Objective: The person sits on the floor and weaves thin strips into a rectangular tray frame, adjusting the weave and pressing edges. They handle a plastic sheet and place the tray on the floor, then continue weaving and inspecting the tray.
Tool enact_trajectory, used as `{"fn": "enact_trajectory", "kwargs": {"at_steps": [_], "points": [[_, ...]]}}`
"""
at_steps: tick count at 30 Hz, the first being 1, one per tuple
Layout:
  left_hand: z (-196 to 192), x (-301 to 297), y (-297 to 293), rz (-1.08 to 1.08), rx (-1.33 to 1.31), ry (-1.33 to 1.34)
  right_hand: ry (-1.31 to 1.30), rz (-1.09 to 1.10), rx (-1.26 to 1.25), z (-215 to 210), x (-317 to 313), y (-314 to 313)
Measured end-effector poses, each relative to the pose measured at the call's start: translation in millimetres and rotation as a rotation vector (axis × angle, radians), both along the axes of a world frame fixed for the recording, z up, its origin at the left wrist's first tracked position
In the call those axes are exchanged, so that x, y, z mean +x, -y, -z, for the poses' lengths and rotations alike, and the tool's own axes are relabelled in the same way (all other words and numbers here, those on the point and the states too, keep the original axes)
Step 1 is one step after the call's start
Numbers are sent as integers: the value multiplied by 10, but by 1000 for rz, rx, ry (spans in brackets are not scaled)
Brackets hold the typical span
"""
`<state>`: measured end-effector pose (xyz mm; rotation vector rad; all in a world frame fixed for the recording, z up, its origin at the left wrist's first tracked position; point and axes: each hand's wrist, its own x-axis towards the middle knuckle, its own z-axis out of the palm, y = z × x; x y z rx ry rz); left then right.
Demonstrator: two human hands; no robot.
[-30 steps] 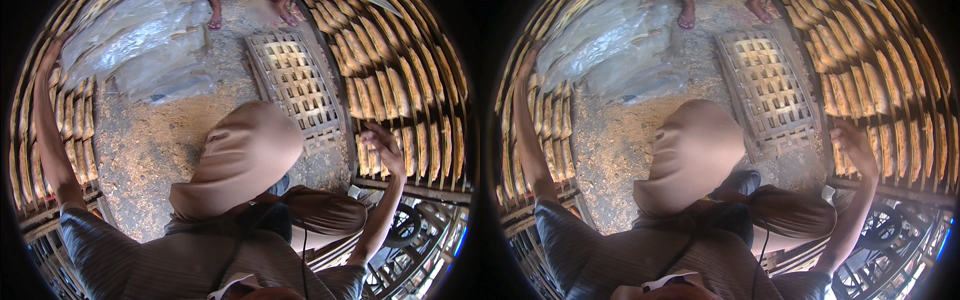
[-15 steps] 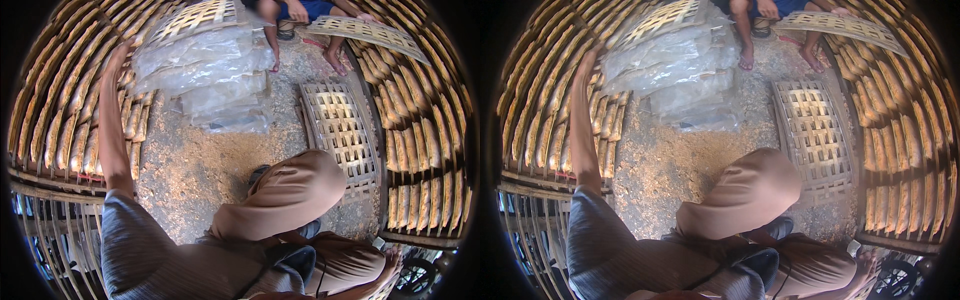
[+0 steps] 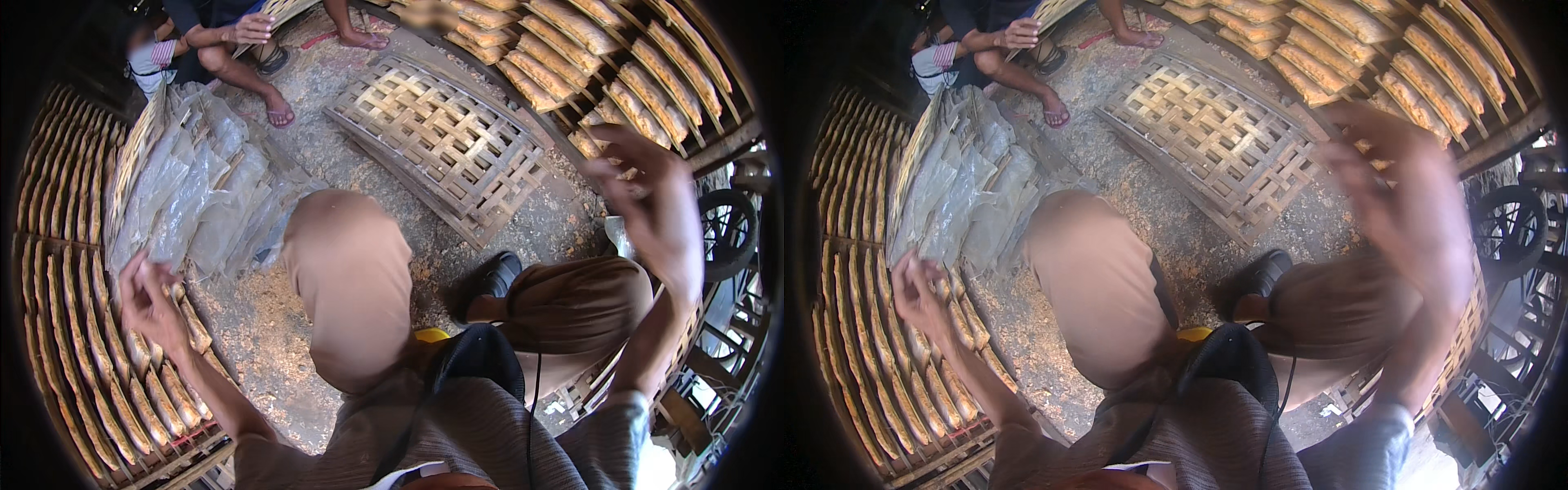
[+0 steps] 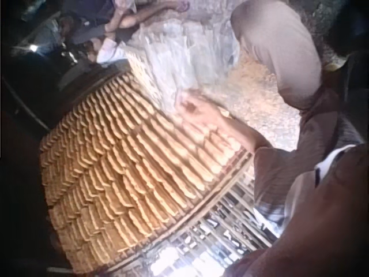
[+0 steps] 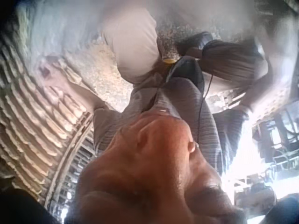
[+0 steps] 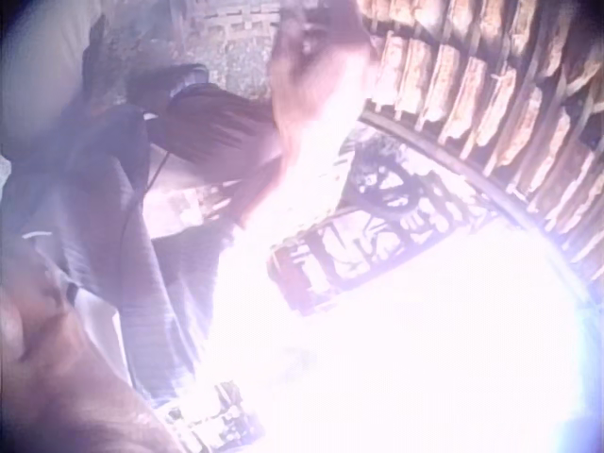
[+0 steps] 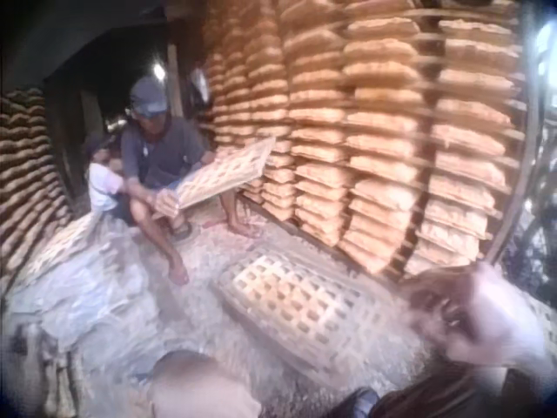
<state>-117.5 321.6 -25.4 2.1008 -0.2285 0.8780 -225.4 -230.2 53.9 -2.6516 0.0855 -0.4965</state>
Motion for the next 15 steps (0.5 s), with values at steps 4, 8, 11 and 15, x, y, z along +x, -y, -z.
{"fn": "enact_trajectory", "kwargs": {"at_steps": [4,8,11,15], "points": [[-660,-18,1639,444,60,-101,-395,-266,-288,183,679,-347],[-965,-308,2946,1285,171,-315,-281,-473,-579,768,921,-243],[-844,-629,3403,1641,225,-433,-813,-458,-284,882,1082,-132],[-918,-874,3448,1816,256,-512,-813,-443,-78,1009,975,106]]}}
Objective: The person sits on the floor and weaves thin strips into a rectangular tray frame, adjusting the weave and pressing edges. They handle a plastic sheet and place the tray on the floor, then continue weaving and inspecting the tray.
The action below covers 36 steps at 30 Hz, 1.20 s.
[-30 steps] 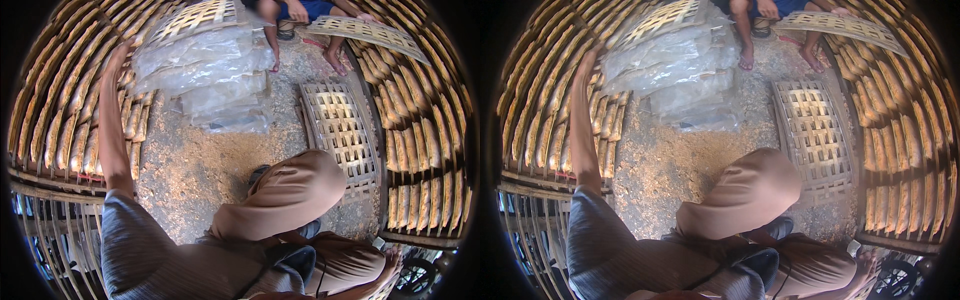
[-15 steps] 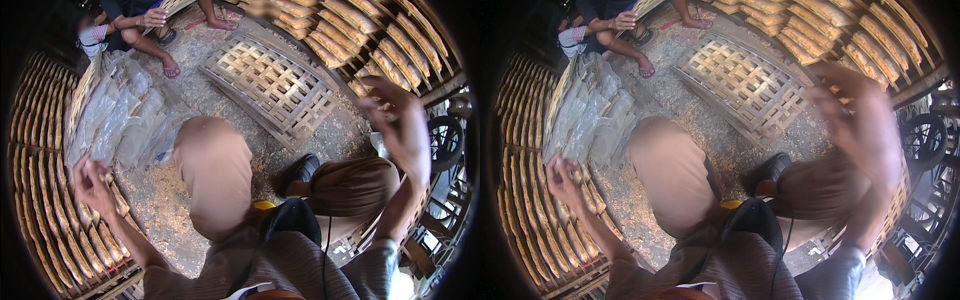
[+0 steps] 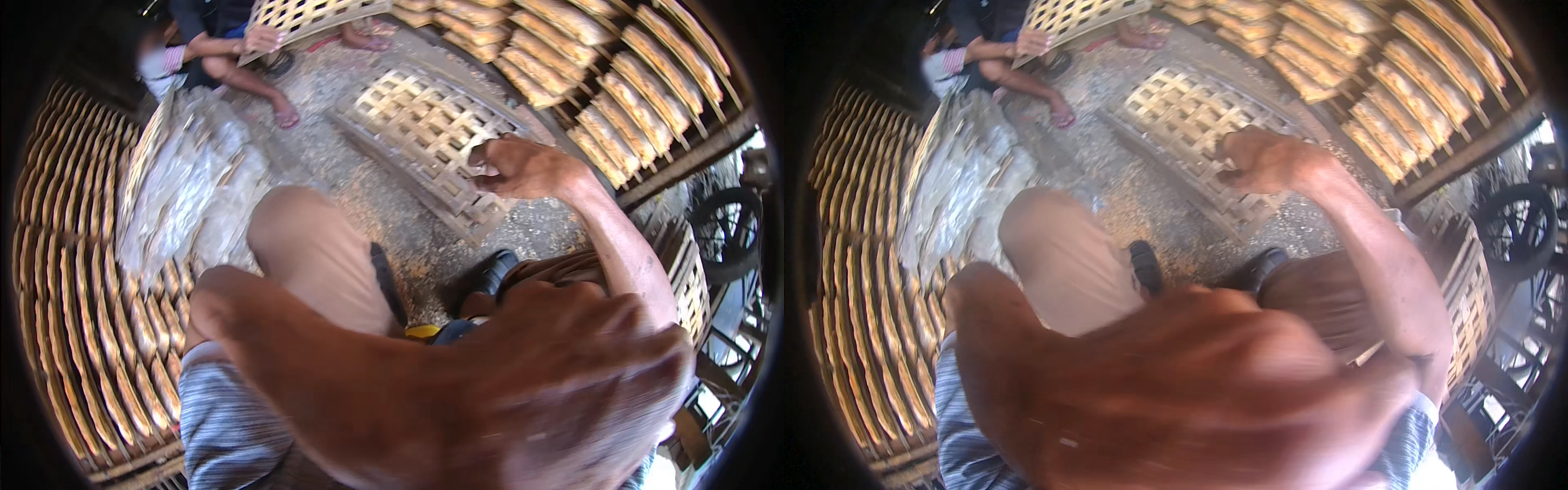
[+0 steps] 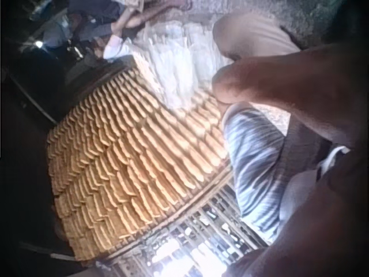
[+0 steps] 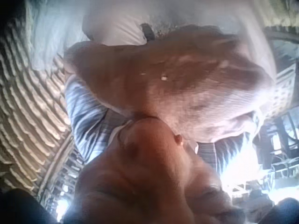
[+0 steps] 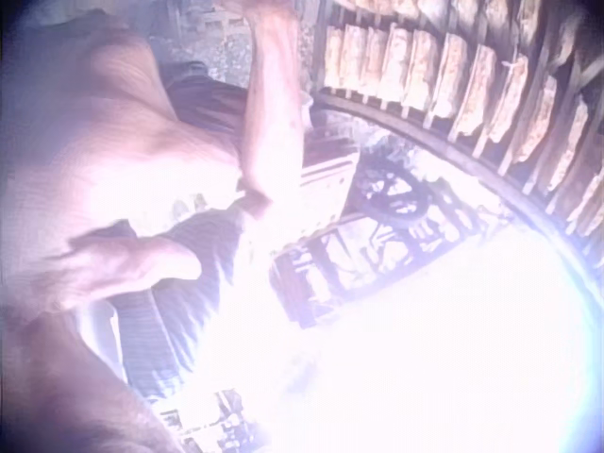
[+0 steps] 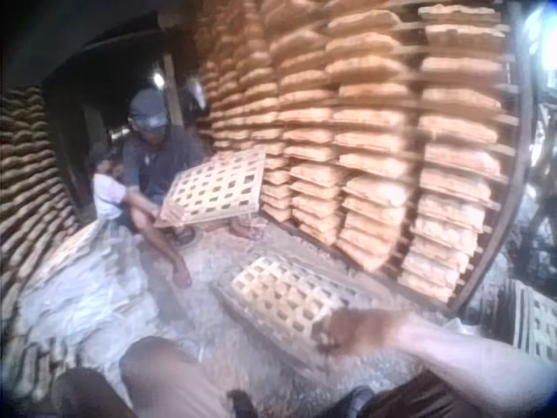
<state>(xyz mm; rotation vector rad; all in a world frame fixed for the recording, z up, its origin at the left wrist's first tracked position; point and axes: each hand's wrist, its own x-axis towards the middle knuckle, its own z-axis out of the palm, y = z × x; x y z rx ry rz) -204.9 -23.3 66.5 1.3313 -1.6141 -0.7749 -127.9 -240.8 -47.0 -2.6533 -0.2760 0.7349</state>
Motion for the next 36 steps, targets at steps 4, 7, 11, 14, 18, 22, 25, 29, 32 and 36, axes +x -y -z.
{"fn": "enact_trajectory", "kwargs": {"at_steps": [4,7,11,14,18,22,25,29,32,36], "points": [[-155,178,169,-87,54,14,-84,98,91,40,-116,259],[-11,830,272,-451,213,114,-25,96,85,113,-148,467],[82,1730,12,-586,155,683,144,100,94,53,-264,669],[355,2104,-603,-872,183,343,126,107,106,-121,-371,623],[2066,2325,-2450,-1427,577,-145,320,-54,162,-96,-617,529],[3738,895,-3097,-1787,814,-694,27,-66,239,-66,-752,463],[4232,-126,-3000,-1909,821,-966,-32,-108,274,52,-787,445],[4345,-787,-2768,-2003,759,-1117,-152,-87,196,126,-668,430],[4266,-966,-2692,-2062,738,-1124,-185,-58,218,168,-534,472],[4231,-1025,-2645,-2144,714,-1123,-214,34,255,166,-348,560]]}}
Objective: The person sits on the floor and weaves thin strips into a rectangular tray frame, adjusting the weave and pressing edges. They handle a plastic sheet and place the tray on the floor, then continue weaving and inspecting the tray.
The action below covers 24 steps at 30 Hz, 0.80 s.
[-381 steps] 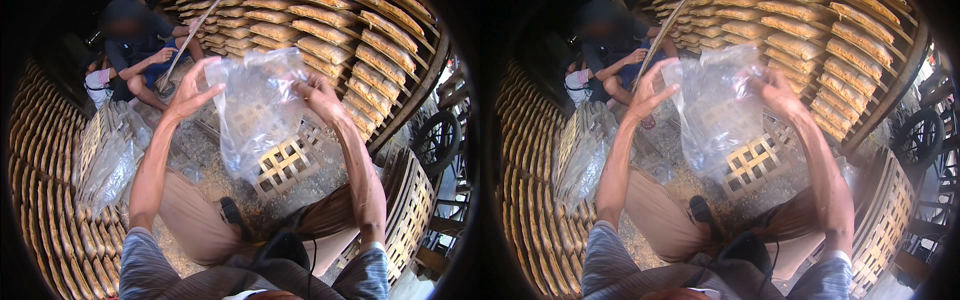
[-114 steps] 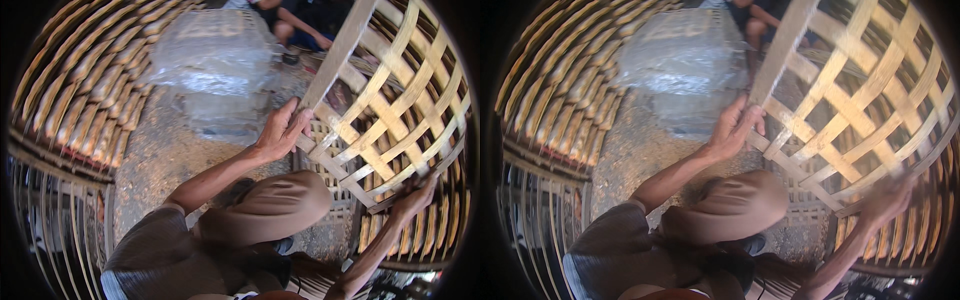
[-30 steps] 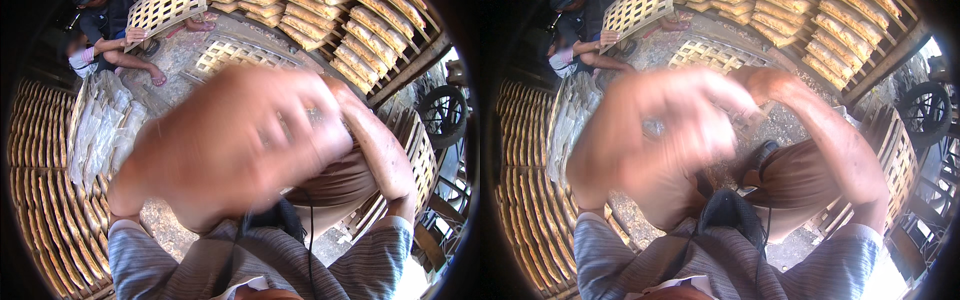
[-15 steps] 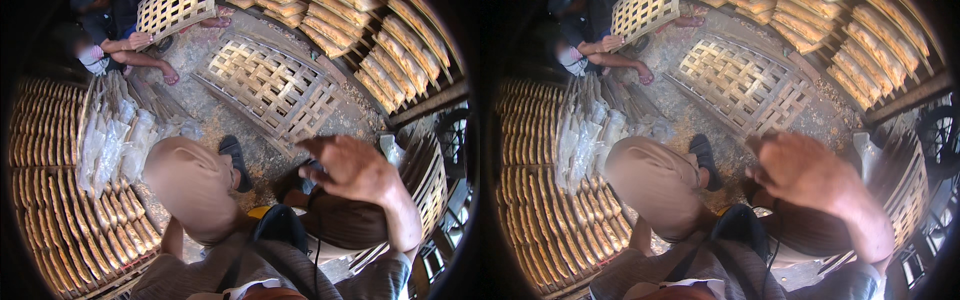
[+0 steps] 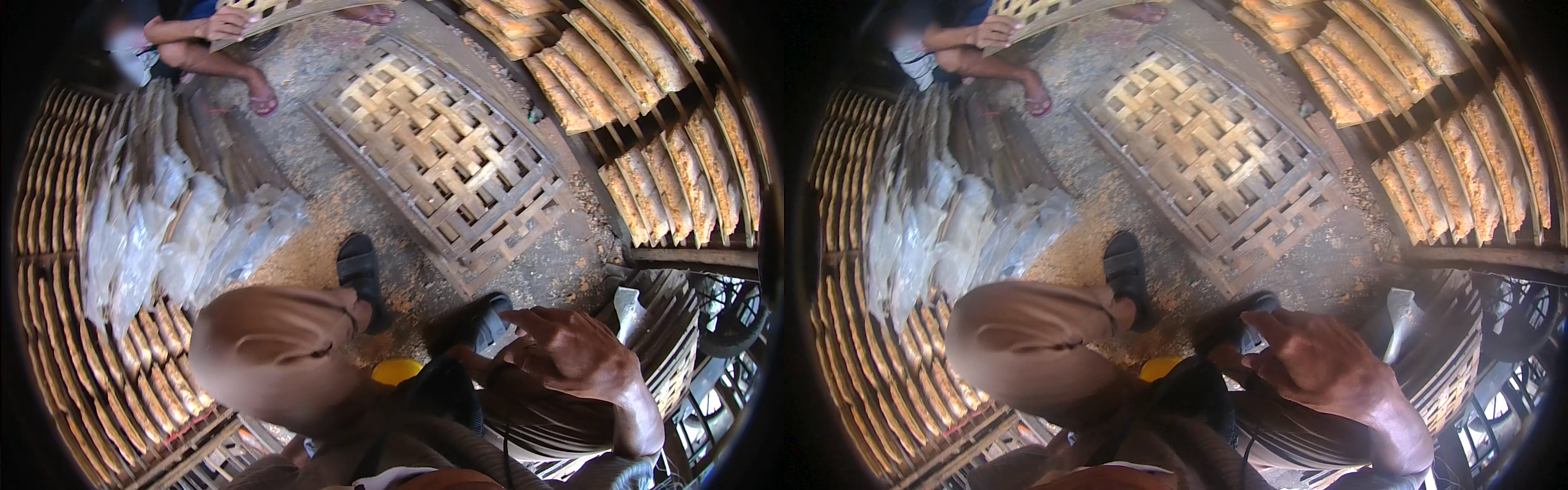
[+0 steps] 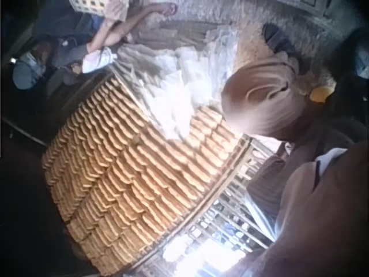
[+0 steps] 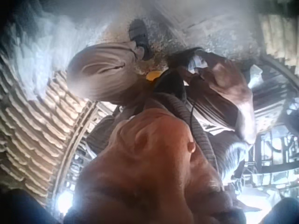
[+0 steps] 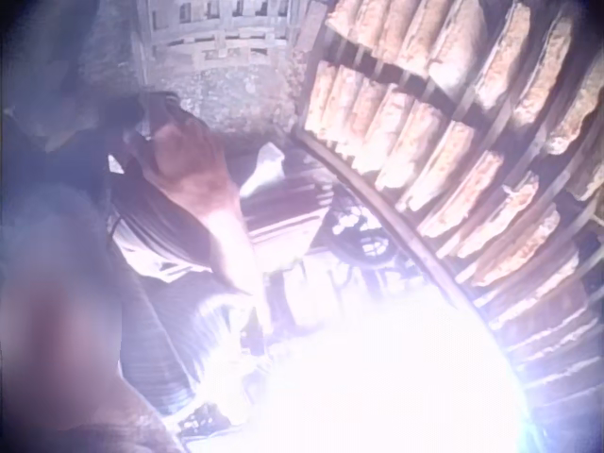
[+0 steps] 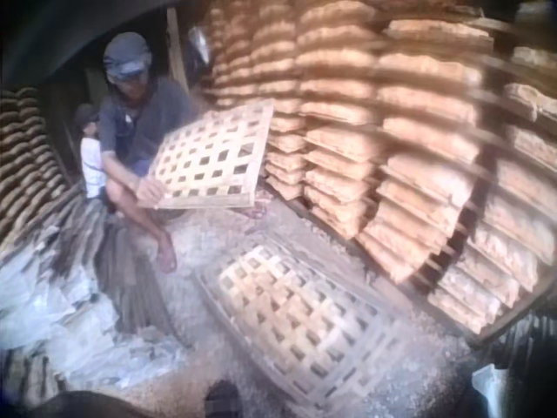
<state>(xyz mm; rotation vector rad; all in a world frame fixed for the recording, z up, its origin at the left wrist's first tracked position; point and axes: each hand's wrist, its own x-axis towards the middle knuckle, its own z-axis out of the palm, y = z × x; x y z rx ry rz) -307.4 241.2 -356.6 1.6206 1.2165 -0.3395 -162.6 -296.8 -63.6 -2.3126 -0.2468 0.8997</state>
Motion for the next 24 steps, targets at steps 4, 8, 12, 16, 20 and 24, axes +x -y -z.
{"fn": "enact_trajectory", "kwargs": {"at_steps": [4,8,12,16,20,24], "points": [[19,203,-12,16,36,-18,-87,117,-51,56,123,106],[-150,254,-107,-5,111,-18,-120,88,-65,275,292,157],[-237,270,-168,-6,152,-35,-147,153,129,411,361,154],[-271,288,-125,-14,159,-63,-171,174,89,477,492,173],[-357,288,-87,-27,182,-84,-162,182,22,647,575,212],[-430,293,-8,-35,183,-116,-259,201,67,792,614,287]]}}
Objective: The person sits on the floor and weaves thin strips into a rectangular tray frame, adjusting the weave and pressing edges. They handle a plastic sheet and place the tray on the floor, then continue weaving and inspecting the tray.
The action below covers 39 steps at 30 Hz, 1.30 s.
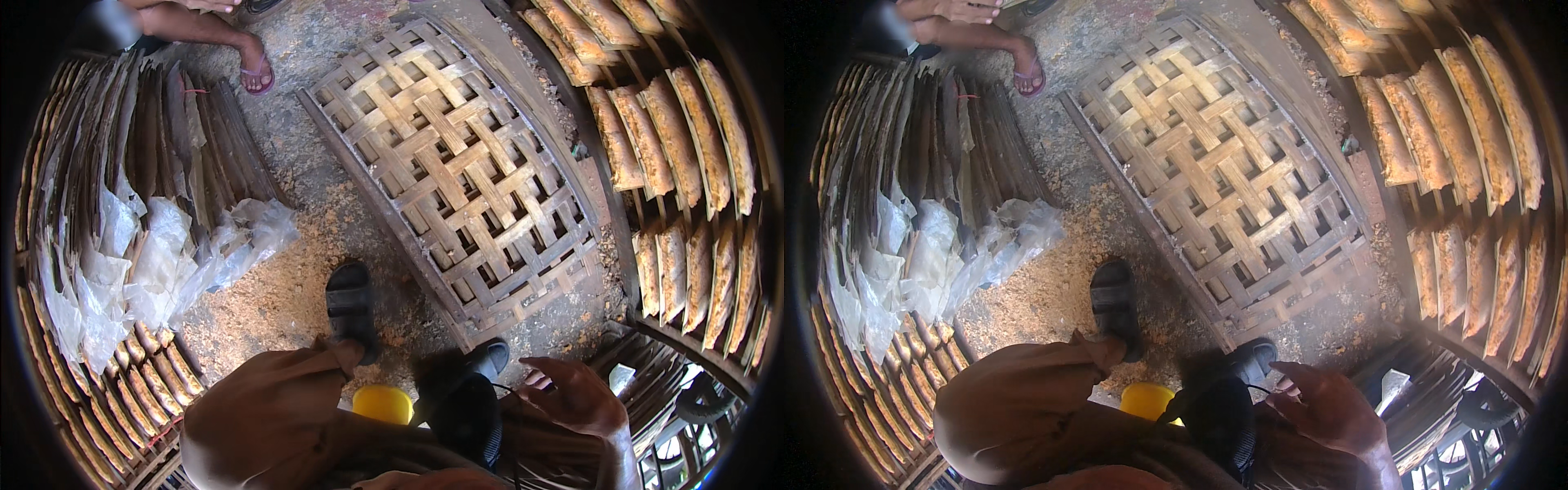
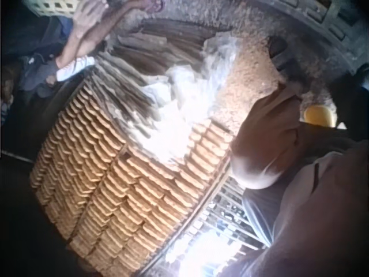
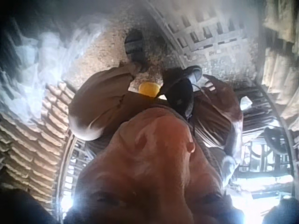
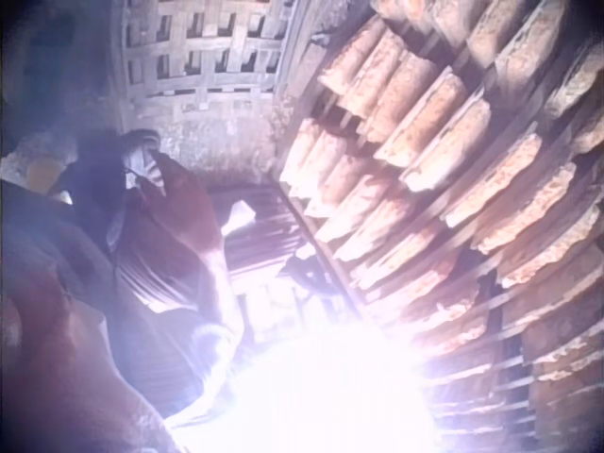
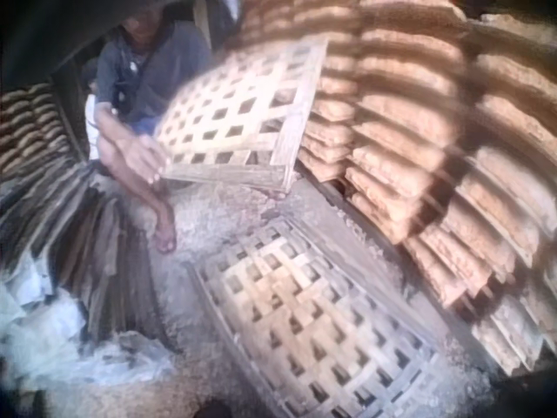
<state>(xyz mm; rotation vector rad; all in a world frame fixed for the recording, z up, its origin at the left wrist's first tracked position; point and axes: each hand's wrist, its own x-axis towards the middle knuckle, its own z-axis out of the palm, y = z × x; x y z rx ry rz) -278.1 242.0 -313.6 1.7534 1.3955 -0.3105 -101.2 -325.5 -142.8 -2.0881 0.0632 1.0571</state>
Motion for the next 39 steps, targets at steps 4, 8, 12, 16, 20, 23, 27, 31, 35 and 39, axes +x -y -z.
{"fn": "enact_trajectory", "kwargs": {"at_steps": [4,8,12,16,20,23,27,31,35,39], "points": [[47,34,115,-3,-8,12,22,11,40,82,224,57],[45,60,132,7,-28,44,93,-16,79,-50,288,73],[134,265,98,42,-54,88,203,-80,54,-238,240,34],[119,629,32,82,-73,178,313,-116,32,-511,113,-63],[289,628,-59,98,-129,200,374,-154,-43,-515,14,-102],[332,768,-78,124,-170,243,281,-204,-73,-584,83,-156],[242,935,-219,133,-186,317,125,-271,-86,-351,250,-227],[259,1192,-305,132,-262,390,240,-290,-226,-150,439,-250],[128,1478,-299,147,-341,496,252,-312,-536,292,772,-23],[-385,1589,-382,173,-339,653,290,-419,-732,885,1692,238]]}}
